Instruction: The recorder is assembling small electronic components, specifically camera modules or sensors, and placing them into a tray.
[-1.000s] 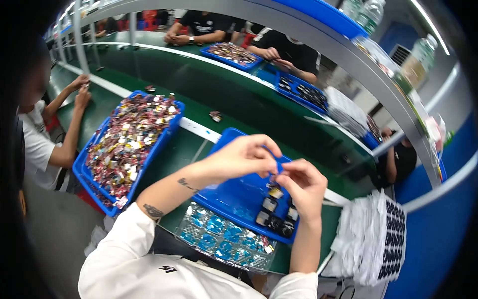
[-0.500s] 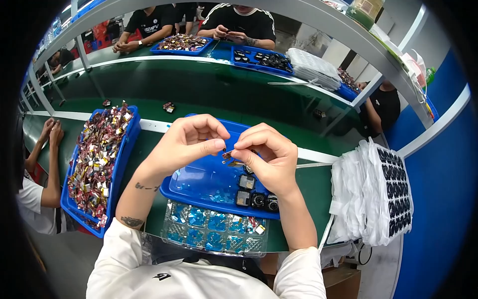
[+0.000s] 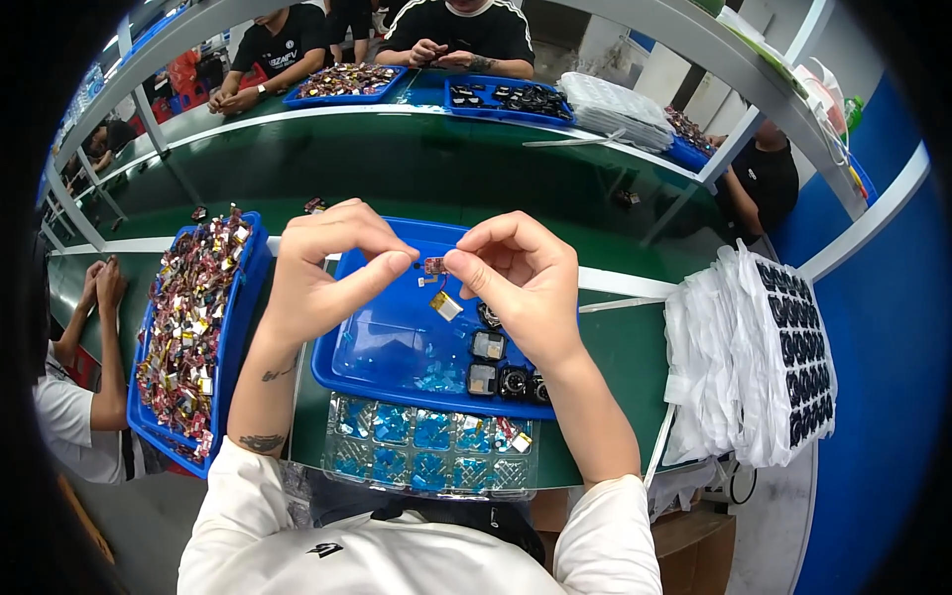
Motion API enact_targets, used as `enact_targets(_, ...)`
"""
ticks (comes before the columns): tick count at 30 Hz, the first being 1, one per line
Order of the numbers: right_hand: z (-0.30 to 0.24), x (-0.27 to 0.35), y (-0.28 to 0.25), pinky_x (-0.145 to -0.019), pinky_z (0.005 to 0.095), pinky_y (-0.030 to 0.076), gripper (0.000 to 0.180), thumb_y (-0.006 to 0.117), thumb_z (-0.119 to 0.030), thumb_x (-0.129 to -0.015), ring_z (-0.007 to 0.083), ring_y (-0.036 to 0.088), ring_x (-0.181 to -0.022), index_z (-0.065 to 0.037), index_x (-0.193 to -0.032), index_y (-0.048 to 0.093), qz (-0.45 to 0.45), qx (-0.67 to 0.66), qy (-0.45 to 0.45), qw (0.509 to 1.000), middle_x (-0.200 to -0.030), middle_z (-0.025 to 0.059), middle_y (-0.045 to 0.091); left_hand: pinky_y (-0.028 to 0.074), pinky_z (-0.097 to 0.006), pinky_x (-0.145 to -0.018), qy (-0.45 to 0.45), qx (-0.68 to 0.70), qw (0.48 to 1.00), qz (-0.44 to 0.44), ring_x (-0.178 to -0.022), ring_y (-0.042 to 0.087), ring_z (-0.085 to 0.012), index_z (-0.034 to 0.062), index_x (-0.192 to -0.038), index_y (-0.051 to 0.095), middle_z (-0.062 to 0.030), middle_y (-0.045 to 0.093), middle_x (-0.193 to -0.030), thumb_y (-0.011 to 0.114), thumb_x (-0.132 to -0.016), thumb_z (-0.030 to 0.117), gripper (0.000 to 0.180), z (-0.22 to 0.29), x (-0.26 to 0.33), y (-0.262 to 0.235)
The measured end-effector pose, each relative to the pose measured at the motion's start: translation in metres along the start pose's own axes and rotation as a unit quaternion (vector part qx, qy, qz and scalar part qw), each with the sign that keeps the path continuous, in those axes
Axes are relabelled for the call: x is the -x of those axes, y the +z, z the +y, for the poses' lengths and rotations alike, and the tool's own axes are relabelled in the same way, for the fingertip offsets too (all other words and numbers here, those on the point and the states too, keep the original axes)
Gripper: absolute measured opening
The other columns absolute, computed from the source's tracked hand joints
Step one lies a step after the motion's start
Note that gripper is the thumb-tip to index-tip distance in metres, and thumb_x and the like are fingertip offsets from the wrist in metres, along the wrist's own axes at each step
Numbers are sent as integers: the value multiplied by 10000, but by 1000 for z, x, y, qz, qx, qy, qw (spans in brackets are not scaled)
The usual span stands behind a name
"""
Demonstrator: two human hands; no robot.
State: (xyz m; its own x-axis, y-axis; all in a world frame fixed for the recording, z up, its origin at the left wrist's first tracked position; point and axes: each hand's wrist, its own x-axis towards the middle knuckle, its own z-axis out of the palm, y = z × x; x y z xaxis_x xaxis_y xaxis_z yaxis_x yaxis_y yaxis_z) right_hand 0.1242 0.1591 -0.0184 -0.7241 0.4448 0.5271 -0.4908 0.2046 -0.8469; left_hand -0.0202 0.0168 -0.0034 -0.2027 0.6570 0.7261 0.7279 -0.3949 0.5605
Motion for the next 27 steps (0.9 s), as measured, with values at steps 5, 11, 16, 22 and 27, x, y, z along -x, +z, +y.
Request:
enact_targets(5,-4,0,-4,-606,218,522,159,715,-58,-813,106,628,-677,12,-902,603,-38,-50,123,990,-825,85,640,445,-241,-634,-74,38,995,-63,-723,587,-120,8,-797,666,-64,649,-789,733,-728,18,97,-2,1,8)
enact_targets(11,-4,-4,-9,-714,252,537,118,631,11,-830,137,643,-793,17,-946,605,-19,-84,131,988,-900,96,634,489,-239,-725,-200,210,956,-35,-763,593,-113,-9,-815,597,-86,628,-834,696,-772,0,109,-6,4,1)
enact_targets(16,1,-2,-5,-781,266,532,130,613,68,-811,140,631,-875,25,-933,621,-28,60,-26,997,-951,86,618,521,-230,-691,-224,198,952,-69,-769,594,-81,-35,-956,603,-47,606,-834,646,-826,32,152,-8,3,10)
enact_targets(22,-1,0,-1,-767,247,524,117,635,34,-829,138,638,-832,31,-945,623,-13,75,0,997,-920,88,629,481,-227,-639,-217,141,964,-59,-692,579,-84,-41,-884,649,-39,610,-765,679,-819,52,117,-7,4,14)
enact_targets(27,0,0,0,-752,248,534,105,648,-5,-849,136,647,-797,31,-944,622,18,77,14,997,-884,87,642,444,-223,-583,-82,17,996,4,-660,570,-100,-27,-830,671,-63,614,-760,685,-806,54,85,-4,3,19)
